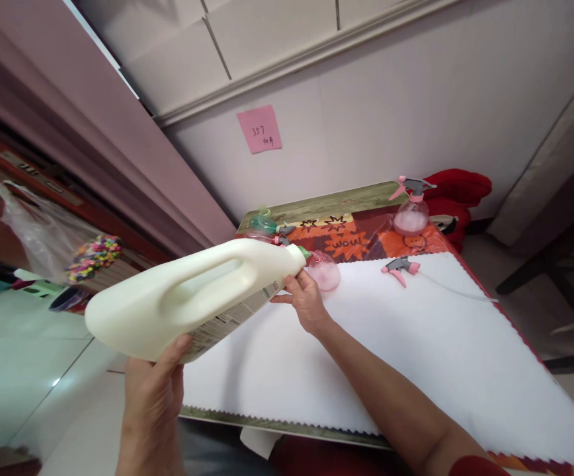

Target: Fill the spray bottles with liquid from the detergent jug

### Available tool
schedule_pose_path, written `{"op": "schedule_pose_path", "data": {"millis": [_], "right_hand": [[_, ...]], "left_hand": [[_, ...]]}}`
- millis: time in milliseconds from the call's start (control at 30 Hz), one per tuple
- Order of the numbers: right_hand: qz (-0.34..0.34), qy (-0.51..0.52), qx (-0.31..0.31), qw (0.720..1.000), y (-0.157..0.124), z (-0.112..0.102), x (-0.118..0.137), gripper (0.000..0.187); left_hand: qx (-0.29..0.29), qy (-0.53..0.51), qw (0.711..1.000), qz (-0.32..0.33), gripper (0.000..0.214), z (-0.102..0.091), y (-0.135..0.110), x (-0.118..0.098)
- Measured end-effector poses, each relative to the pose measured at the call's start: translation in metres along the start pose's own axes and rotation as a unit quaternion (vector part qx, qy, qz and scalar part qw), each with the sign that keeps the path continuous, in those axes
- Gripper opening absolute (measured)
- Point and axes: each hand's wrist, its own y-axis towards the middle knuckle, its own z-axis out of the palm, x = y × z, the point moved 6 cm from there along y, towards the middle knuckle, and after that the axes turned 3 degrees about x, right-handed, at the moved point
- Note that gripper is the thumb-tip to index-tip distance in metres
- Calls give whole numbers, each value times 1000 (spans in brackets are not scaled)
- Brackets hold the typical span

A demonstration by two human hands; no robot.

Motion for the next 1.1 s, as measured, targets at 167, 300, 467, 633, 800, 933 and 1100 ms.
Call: {"op": "schedule_pose_path", "data": {"millis": [167, 300, 467, 633, 800, 933, 1100], "right_hand": [[4, -2, 0, 1000, 0, 0, 0, 55], [0, -1, -1, 1000, 0, 0, 0, 55], [0, 2, 0, 1000, -1, 0, 1, 53], [3, 0, -1, 1000, -1, 0, 0, 55], [5, 0, -3, 1000, -1, 0, 0, 55], [6, 0, -2, 1000, -1, 0, 0, 54], [4, -2, -5, 1000, -1, -1, -1, 55]], "left_hand": [[8, 2, 1000, -1, 75, 1, -1, -1], [9, 1, 1000, -4, 80, 2, -1, -1], [4, -3, 1000, -1, 81, 2, -1, -1], [6, 1, 1000, 1, 81, 2, 0, -2], [11, 4, 1000, -1, 78, 3, 0, -3], [2, 10, 1000, -9, 76, 2, 0, -1], [-1, 12, 1000, -8, 79, 1, 1, 0]]}}
